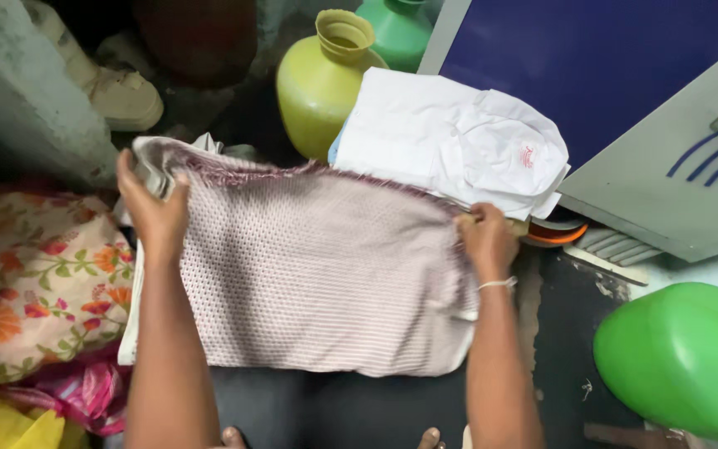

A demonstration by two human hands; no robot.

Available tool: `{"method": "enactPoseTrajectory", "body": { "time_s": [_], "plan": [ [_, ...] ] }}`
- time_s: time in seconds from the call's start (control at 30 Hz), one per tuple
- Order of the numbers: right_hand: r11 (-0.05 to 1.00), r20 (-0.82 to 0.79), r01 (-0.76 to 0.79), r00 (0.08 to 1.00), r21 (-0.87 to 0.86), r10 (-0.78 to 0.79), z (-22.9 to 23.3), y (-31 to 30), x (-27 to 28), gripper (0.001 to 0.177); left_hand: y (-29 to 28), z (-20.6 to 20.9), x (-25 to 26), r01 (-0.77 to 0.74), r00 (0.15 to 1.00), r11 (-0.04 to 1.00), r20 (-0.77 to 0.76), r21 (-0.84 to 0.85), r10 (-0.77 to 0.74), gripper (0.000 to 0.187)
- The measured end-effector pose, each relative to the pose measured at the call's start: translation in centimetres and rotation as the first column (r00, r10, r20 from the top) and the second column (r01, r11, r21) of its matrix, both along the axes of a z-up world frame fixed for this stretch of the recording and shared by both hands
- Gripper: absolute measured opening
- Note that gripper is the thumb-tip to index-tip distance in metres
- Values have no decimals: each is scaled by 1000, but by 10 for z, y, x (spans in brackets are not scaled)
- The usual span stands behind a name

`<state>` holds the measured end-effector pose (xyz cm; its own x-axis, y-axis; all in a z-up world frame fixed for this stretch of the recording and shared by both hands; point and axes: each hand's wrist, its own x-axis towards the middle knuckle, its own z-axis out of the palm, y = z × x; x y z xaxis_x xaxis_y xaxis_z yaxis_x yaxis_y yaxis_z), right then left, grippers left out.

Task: The person folds a yellow patterned sari, a floral patterned cloth, a white cloth, and a pair of trousers by hand on the floor and places them onto stacks of laundry.

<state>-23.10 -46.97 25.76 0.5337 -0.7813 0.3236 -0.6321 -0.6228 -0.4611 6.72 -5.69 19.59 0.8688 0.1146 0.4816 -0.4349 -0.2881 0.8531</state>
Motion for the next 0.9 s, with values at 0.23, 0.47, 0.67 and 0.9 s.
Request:
{"method": "enactPoseTrajectory", "body": {
  "time_s": [0.23, 0.47, 0.67, 0.9],
  "plan": [
    [644, 248, -436, 897, 628, 365, -196, 0, -12, 30, -5, -133, -26, -134, 878, 933, -396, 335, 268, 106],
    [952, 152, 228, 953, 205, -261, -259, -16, -82, 56, 20, -248, -59, -510, 377, 822, -794, 252, 477, 114],
    [675, 285, -163, 956, 720, -74, -258, -23, -73, 68, 26, -286, -92, -748, 362, 566, -928, -347, -91, 98],
    [923, -87, -319, 935, 215, 343, -263, 0, -53, 42, 35, -285, -98, -611, 228, 646, -883, -458, -411, 75]
  ]
}}
